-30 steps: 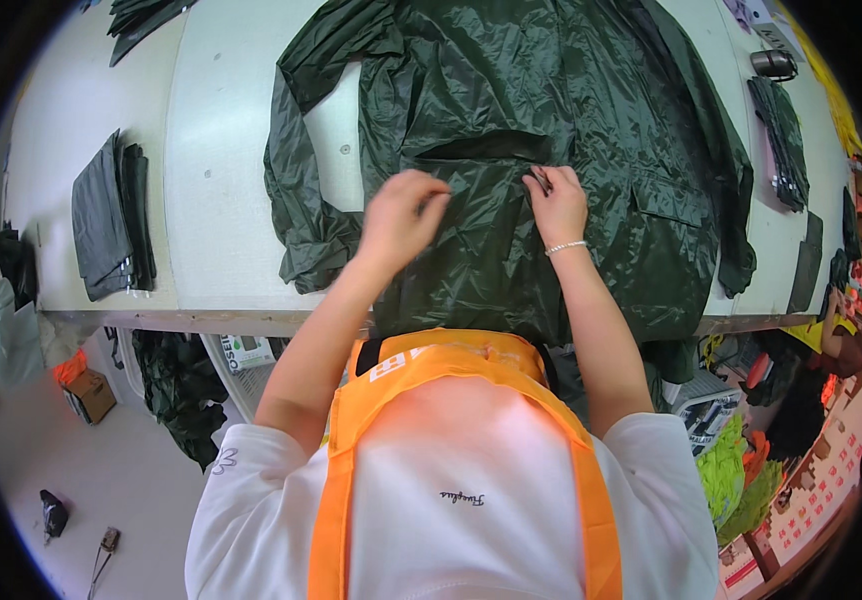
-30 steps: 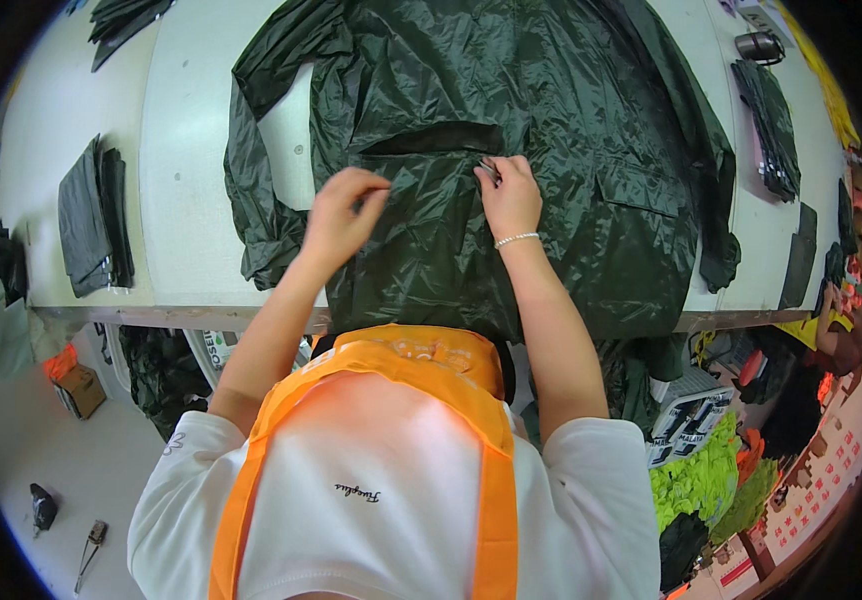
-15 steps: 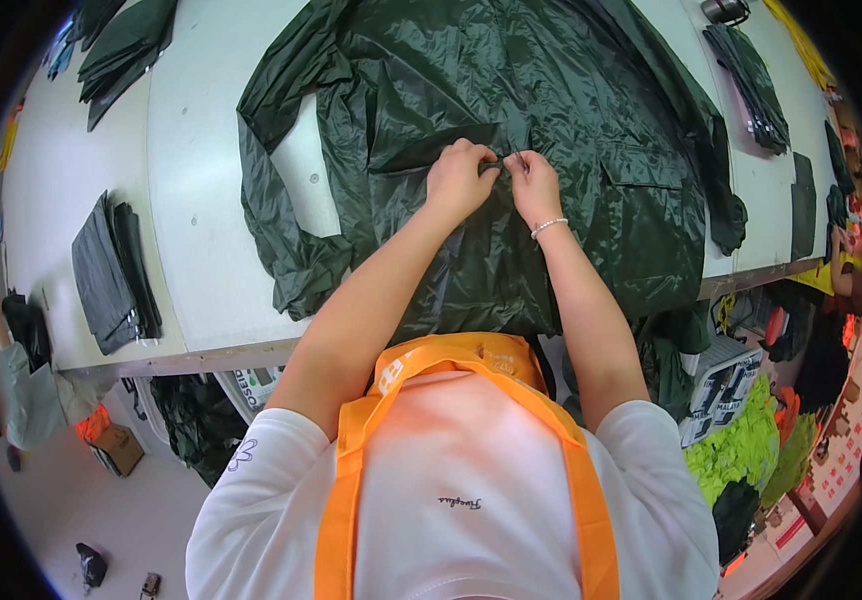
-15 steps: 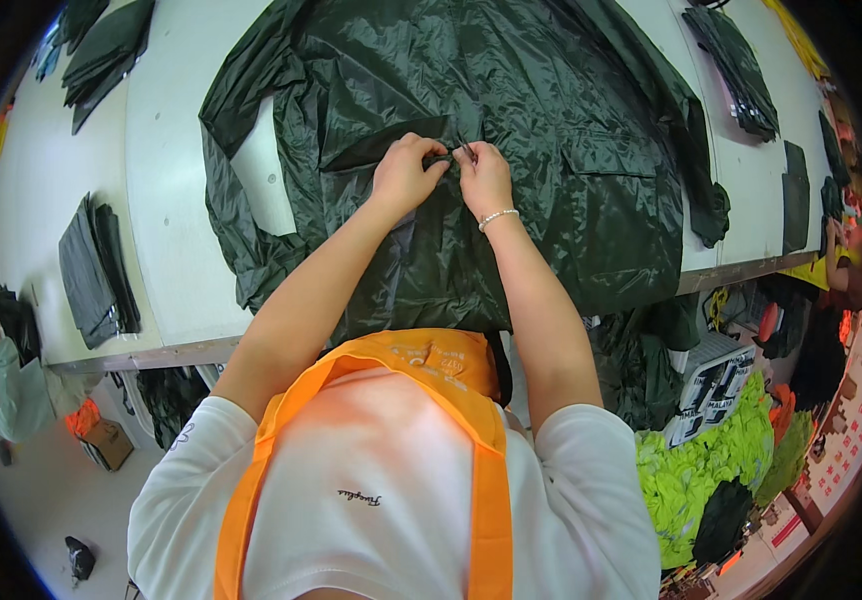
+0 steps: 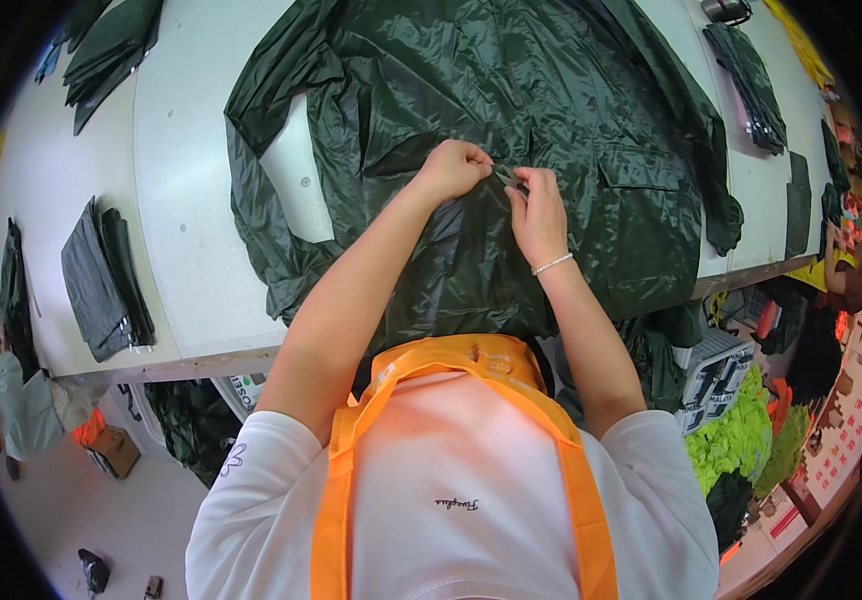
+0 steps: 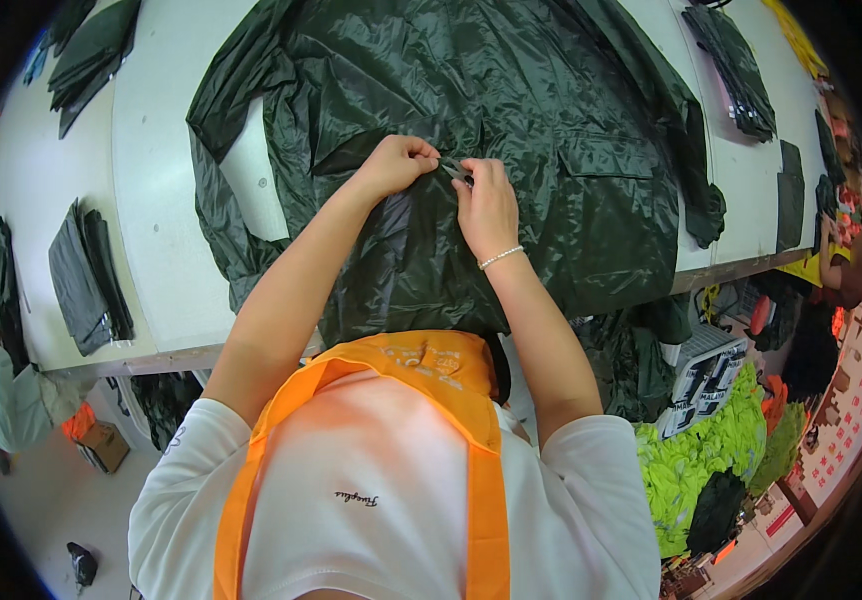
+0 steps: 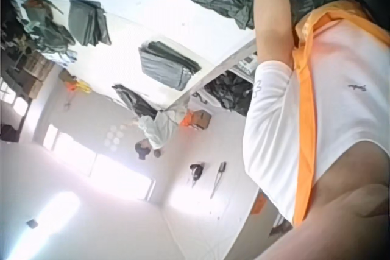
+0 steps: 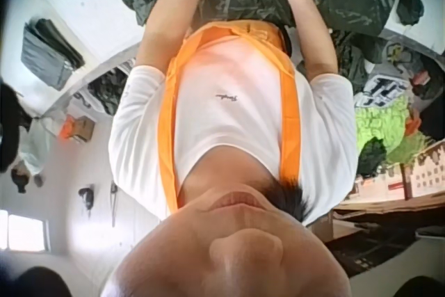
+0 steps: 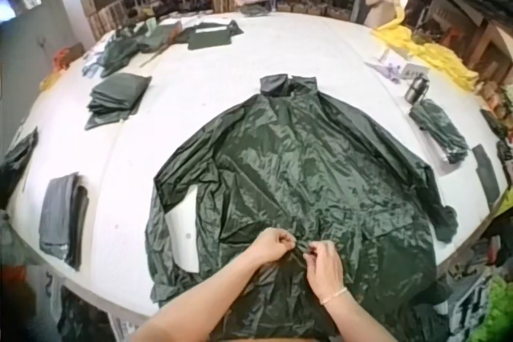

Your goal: The person folds a dark green jacket on a white table. They smooth the fabric, fold the sleeves and body, and place the folded jacket into a plastic bag. The person then retrieves another jacket from a basket and begins folding it.

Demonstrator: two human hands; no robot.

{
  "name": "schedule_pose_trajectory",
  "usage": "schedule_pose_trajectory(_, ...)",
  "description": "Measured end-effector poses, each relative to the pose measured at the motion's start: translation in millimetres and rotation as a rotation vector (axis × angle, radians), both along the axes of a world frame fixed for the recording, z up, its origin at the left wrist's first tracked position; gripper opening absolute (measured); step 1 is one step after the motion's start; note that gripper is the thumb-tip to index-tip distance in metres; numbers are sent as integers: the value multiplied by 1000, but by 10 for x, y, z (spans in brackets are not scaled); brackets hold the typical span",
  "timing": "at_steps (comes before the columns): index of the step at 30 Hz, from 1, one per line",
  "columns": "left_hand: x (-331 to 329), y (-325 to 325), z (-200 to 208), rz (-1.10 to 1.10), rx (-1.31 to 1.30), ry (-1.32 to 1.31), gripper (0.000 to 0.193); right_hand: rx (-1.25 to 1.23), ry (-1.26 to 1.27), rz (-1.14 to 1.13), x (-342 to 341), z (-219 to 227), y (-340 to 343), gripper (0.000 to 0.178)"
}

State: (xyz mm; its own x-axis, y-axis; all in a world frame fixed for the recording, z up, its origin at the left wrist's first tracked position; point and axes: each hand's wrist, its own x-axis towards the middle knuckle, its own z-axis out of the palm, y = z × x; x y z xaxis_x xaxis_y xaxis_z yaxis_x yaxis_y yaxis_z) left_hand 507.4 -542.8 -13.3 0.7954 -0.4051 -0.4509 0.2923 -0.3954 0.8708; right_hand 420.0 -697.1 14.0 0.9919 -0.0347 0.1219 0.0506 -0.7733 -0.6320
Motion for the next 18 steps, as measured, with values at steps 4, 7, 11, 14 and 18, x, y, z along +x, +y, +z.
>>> schedule_pose_trajectory(4,10,22,4,-8,-41,44,15,-42,-71,90,63,-10,-62,26)
schedule_pose_trajectory(7,20,37,13,-30,-77,66,14,38,-39,123,109,5,-126,25)
schedule_pose_trajectory(11,17,44,13,-26,-104,84,13,113,-20,137,174,25,-144,22)
schedule_pose_trajectory(14,12,56,24,-28,-126,85,13,93,-11,170,213,48,-164,20)
schedule_pose_trajectory(18,13,52,10,-30,-126,93,13,98,-11,190,228,43,-169,18)
